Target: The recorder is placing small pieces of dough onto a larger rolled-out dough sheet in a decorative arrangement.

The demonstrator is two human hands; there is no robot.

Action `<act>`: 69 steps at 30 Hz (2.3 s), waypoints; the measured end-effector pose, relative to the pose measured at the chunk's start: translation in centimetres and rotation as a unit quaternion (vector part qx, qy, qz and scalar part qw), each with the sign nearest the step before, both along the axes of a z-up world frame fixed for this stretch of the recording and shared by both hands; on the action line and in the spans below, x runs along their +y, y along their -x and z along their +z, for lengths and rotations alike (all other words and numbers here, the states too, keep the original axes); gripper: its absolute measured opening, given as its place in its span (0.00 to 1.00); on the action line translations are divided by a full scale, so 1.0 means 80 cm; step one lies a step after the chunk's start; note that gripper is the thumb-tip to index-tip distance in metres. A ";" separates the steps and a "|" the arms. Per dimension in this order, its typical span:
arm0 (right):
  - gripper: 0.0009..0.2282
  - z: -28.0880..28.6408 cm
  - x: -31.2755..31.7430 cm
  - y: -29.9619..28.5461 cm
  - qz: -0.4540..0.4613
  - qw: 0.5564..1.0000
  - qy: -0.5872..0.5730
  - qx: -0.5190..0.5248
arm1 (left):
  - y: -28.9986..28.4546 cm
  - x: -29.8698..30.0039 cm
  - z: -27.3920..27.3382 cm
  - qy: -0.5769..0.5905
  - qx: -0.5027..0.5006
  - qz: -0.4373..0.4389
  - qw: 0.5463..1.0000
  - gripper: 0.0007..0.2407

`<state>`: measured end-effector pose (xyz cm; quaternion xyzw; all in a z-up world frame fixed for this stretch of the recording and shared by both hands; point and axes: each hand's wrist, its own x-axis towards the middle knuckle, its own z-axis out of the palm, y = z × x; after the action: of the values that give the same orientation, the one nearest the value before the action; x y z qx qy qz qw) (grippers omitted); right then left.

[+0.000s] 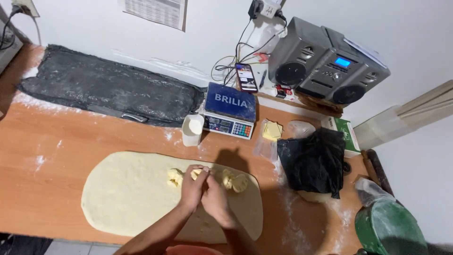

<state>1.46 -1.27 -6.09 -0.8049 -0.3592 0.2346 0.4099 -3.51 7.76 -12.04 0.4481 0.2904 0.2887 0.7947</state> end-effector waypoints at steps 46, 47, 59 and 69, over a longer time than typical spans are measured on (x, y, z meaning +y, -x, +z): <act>0.24 -0.041 -0.043 -0.049 -0.045 0.834 -0.388 0.390 | -0.009 -0.022 0.183 -0.502 -0.117 -0.001 0.857 0.20; 0.24 -0.016 -0.042 -0.041 -0.022 0.854 -0.393 0.342 | -0.004 -0.031 0.194 -0.487 -0.142 -0.010 0.862 0.17; 0.31 0.003 -0.040 -0.022 0.037 0.911 -0.295 0.285 | -0.036 0.068 0.060 -0.064 -0.212 0.124 0.967 0.13; 0.24 0.025 -0.012 -0.026 -0.119 0.945 -0.253 0.171 | -0.030 0.006 0.094 0.044 -0.183 -0.091 0.978 0.14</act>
<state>3.53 -2.26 -4.10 -0.6594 -0.2330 0.2197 0.6802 -1.12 8.26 -4.54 0.3768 0.1104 0.2796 0.8762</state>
